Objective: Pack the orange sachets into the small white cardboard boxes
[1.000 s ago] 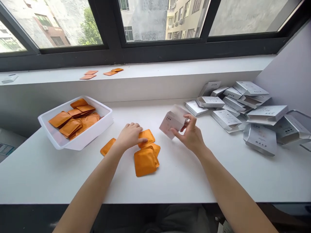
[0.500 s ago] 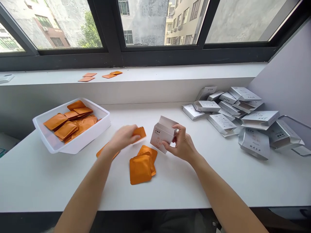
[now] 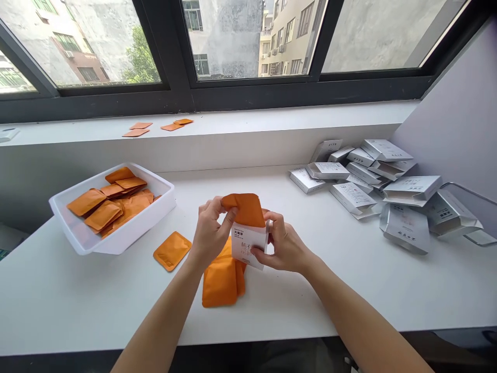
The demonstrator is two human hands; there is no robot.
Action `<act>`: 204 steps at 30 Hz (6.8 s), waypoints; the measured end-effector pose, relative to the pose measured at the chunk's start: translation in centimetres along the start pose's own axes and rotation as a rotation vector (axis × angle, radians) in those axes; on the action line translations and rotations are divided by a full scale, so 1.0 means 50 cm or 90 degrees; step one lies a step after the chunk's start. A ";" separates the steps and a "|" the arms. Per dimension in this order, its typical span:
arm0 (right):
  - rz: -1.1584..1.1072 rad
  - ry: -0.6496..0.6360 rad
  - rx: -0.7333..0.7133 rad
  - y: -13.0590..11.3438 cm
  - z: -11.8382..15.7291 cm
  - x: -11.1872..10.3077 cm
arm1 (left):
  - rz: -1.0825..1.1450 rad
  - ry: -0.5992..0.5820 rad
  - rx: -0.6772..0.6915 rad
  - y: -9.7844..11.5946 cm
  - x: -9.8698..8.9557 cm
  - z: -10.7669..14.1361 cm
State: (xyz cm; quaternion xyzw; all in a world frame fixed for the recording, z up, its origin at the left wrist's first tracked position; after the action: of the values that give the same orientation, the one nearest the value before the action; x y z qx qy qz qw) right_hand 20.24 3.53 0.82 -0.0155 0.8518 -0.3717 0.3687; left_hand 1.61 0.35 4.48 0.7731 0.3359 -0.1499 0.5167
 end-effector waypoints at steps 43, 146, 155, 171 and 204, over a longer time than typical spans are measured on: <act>0.155 0.088 0.034 0.021 -0.004 -0.014 | 0.352 0.099 -0.291 -0.098 -0.094 0.118; 0.029 0.040 0.000 0.028 -0.001 0.002 | -0.273 0.128 0.035 -0.001 0.014 0.042; -0.009 0.036 0.063 0.032 -0.001 0.000 | -0.245 0.111 0.034 0.003 -0.005 0.046; 0.009 0.022 0.064 0.028 -0.001 -0.004 | -0.254 0.033 -0.005 0.001 -0.001 0.044; -0.008 0.257 0.140 0.053 -0.005 -0.053 | -0.048 -0.017 -0.156 -0.137 -0.051 -0.009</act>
State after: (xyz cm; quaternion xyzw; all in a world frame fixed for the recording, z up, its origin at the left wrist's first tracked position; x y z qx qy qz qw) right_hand 22.67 6.40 0.85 0.0942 0.8626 -0.4603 0.1877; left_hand -4.93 1.48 1.34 0.6888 0.3738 -0.1370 0.6059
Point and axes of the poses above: each hand's wrist, its own z-axis away from the middle knuckle, its own x-axis out of the palm, y = z × x, the point moved 1 cm from there along -z, towards the middle knuckle, and after that the axes turned 5 degrees about -z, right-handed, at the moved point
